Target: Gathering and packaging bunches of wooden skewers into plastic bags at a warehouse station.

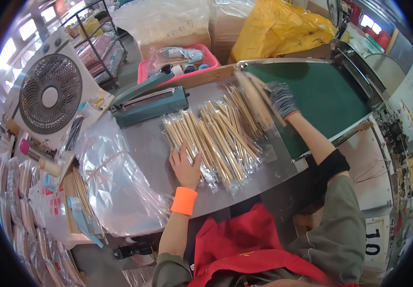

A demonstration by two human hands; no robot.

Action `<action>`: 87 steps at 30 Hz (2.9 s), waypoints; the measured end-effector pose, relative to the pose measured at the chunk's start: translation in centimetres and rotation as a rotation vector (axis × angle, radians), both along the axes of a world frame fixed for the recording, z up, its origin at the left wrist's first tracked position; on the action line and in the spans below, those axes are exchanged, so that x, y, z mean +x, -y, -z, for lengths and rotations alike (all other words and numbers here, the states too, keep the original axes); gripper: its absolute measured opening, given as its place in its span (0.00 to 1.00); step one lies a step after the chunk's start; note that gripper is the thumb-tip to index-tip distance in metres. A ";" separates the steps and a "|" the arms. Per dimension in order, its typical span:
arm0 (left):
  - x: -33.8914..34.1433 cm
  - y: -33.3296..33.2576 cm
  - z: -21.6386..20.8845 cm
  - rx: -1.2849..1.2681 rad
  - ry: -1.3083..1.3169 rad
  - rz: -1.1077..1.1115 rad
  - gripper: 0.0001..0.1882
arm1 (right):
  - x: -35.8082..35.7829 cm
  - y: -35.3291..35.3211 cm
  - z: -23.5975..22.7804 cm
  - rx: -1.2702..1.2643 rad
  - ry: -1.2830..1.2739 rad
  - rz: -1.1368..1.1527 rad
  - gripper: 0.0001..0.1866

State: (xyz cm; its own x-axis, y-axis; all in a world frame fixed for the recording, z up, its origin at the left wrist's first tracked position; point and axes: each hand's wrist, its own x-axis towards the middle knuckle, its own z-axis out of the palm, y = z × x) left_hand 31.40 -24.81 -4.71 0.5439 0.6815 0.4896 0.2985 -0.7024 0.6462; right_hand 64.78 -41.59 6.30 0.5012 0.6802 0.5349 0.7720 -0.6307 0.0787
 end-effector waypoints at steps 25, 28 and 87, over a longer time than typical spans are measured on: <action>-11.5 8.4 -3.1 -0.831 0.374 0.266 0.57 | -33.2 2.0 7.6 0.488 -1.436 -0.319 0.31; -16.9 14.1 -3.8 -1.057 0.437 0.331 0.58 | -36.1 8.6 7.7 0.639 -1.694 -0.469 0.32; -27.2 2.2 -2.5 0.185 -0.194 -0.168 0.14 | -30.2 1.5 6.4 0.108 -1.843 -0.829 0.14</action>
State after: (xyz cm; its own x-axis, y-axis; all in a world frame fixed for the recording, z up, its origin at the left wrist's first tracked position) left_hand 4.25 -26.98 -2.17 0.5263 0.6792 0.5115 0.5258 -0.7327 0.4320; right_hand 34.60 -43.07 -0.11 0.0347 0.9941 -0.1025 -0.0794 -0.0995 -0.9919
